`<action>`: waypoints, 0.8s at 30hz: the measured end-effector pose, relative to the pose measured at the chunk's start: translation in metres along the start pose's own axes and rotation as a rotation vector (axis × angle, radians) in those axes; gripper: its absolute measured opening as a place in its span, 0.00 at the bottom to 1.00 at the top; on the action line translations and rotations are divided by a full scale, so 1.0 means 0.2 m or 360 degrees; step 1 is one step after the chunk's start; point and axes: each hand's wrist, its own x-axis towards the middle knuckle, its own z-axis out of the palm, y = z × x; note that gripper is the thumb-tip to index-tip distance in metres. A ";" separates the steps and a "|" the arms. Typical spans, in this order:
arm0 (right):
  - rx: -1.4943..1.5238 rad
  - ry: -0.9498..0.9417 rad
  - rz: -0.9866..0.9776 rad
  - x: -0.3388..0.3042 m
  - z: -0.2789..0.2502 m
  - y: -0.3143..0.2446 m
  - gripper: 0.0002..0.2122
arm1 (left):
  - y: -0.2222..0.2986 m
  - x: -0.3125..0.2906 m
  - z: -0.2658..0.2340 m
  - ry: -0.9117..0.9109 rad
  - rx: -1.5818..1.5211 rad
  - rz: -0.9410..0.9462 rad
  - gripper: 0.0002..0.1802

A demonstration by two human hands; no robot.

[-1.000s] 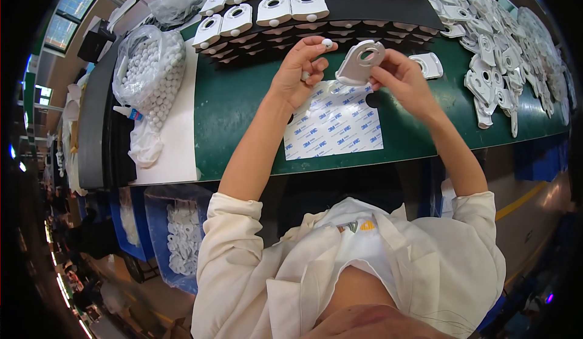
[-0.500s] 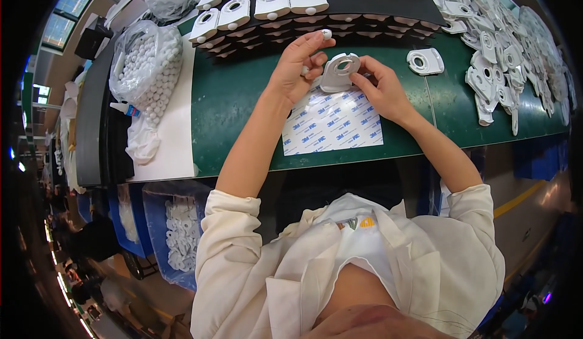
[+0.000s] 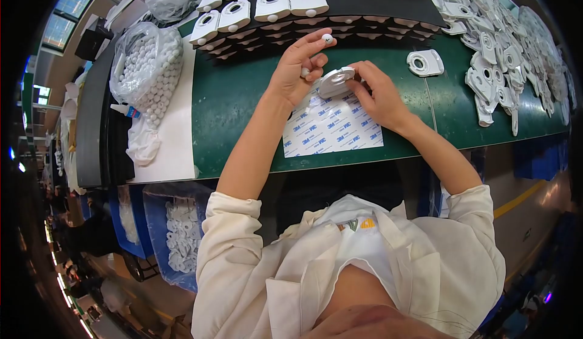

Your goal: Assembling white plastic components onto circular bases and organizing them on a tray.

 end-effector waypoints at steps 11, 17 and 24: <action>0.1695 0.0383 0.0548 0.04 -0.07 0.11 0.10 | -0.01 -0.02 0.05 0.0065 0.0398 -0.0050 0.15; 0.1953 0.0275 0.0582 0.03 -0.09 0.13 0.12 | -0.03 -0.04 0.09 0.0058 0.0763 0.0041 0.15; 0.1908 0.0260 0.0622 0.02 -0.09 0.12 0.12 | -0.04 -0.03 0.09 0.0075 0.0790 0.0045 0.15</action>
